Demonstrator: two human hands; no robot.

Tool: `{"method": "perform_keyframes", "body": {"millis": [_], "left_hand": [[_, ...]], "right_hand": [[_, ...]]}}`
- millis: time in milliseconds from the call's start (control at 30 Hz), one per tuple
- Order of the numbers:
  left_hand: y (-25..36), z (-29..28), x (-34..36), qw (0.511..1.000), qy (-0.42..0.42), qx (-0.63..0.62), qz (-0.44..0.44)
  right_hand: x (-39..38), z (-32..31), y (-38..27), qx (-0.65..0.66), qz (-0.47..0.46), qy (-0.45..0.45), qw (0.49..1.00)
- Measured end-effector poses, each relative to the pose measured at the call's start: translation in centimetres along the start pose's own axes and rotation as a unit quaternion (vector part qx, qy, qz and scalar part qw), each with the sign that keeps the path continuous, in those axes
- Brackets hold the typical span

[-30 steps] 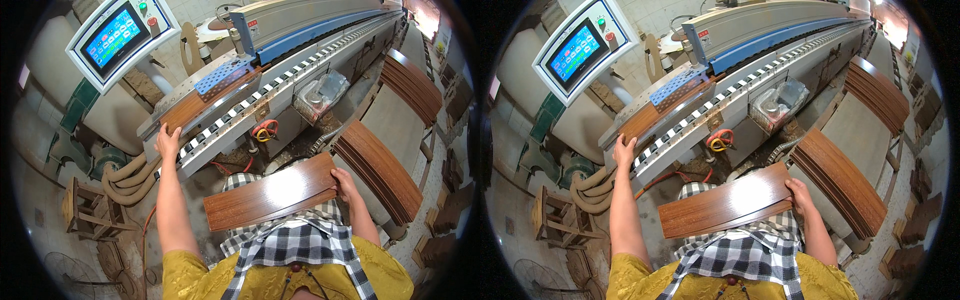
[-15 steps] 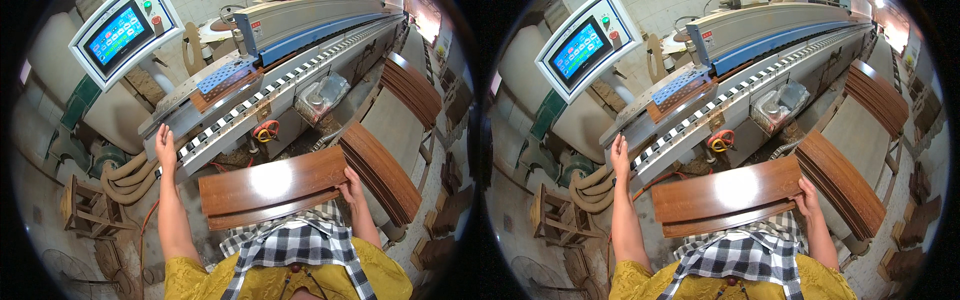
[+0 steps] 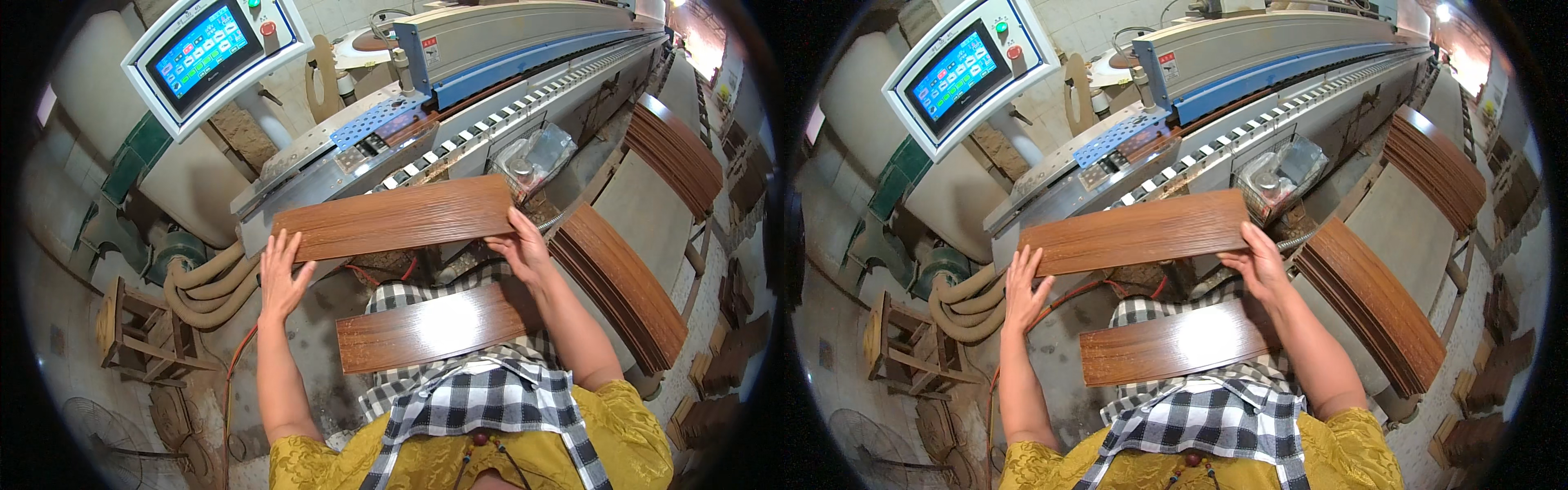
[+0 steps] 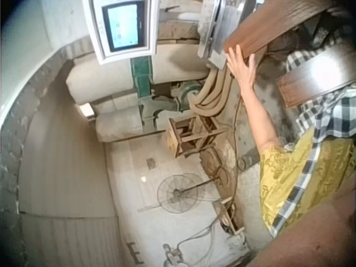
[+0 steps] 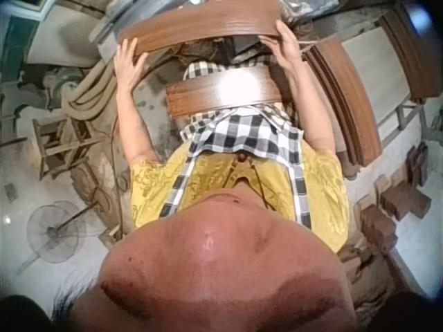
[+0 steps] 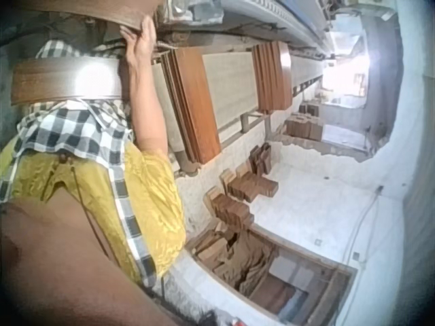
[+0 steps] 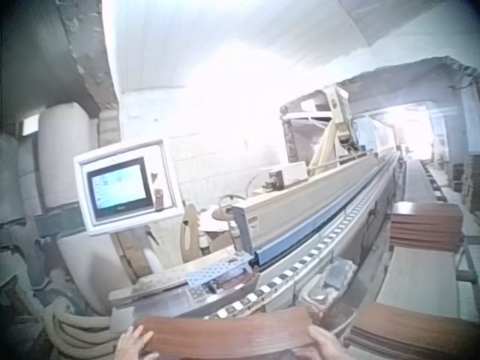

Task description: The person feeds wooden planks into a CNC woodworking machine one at a time, then retrieves them from the output side. They briefly interact with a circular component on a separate machine and adjust settings on the CNC control panel before resuming feeding planks.

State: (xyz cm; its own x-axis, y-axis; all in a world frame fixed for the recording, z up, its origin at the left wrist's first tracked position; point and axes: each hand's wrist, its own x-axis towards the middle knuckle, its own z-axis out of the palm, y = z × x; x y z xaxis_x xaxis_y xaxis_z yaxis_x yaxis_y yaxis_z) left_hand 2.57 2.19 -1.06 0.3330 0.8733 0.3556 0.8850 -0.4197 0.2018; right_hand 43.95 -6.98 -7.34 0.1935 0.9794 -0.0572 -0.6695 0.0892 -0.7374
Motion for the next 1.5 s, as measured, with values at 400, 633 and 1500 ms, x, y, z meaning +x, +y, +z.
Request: {"method": "perform_keyframes", "body": {"millis": [400, 633, 1500], "left_hand": [[-5.2, -0.4, 2.3, 0.986, 0.048, 0.005, -0.162], [-5.2, 0.6, 5.5, 0.958, 0.066, 0.066, -0.272], [-9.8, 3.6, 6.3, 0.945, 0.163, -0.092, -0.27]], "right_hand": [[-2.5, -2.6, 0.2, -0.151, -0.01, 0.047, 0.987], [-9.3, -14.8, 2.6, -0.404, -0.138, 0.274, 0.862], [-9.3, -13.1, 5.8, -0.563, -0.065, 0.371, 0.736]]}}
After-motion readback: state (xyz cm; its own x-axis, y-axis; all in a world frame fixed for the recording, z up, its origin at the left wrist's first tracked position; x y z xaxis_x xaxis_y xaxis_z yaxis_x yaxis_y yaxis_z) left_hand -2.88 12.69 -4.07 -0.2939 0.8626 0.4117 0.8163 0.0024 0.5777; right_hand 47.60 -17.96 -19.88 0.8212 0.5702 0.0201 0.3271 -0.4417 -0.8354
